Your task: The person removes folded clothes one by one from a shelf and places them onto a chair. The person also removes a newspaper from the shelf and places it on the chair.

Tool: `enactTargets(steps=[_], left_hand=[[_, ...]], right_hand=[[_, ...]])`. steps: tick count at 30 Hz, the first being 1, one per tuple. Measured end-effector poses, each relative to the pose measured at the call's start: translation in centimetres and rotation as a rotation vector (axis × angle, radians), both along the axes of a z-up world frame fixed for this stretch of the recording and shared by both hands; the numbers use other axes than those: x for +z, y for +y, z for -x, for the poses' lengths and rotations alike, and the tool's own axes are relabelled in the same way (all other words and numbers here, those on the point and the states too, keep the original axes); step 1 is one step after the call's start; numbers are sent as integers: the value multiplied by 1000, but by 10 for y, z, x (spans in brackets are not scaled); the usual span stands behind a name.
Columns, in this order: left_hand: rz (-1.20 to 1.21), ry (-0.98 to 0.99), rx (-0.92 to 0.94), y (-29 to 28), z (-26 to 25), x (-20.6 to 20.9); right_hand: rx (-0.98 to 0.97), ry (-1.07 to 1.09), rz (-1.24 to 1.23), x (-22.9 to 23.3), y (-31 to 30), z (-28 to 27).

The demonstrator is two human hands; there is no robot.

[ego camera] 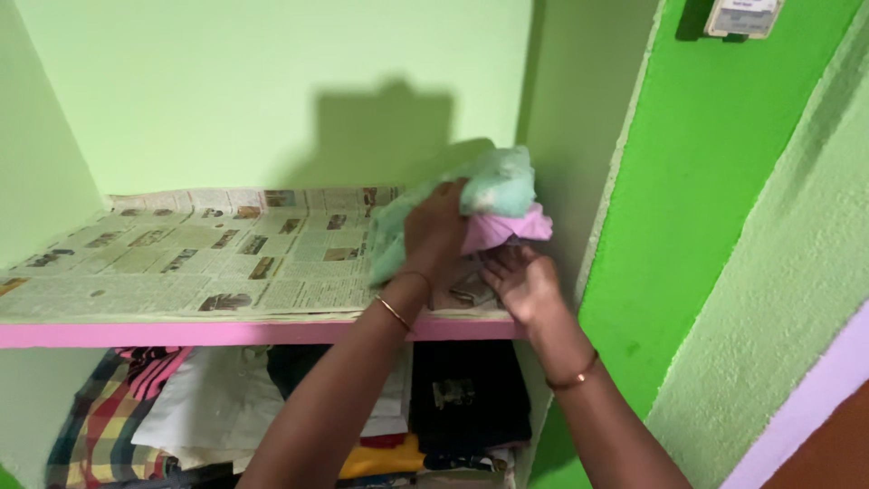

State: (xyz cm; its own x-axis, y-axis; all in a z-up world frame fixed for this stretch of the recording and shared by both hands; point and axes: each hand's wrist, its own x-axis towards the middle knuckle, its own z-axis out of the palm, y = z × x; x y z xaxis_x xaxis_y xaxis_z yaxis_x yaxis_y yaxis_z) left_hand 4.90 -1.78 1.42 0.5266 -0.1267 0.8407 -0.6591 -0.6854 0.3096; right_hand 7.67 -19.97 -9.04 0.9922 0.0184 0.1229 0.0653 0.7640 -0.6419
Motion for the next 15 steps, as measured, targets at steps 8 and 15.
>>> enactTargets(steps=[8,15], left_hand=[[176,-250,-5,38,9,33],[-124,-458,-85,103,81,60]], right_hand=[[122,-33,-109,67,55,-17],[165,-511,-119,124,114,20]])
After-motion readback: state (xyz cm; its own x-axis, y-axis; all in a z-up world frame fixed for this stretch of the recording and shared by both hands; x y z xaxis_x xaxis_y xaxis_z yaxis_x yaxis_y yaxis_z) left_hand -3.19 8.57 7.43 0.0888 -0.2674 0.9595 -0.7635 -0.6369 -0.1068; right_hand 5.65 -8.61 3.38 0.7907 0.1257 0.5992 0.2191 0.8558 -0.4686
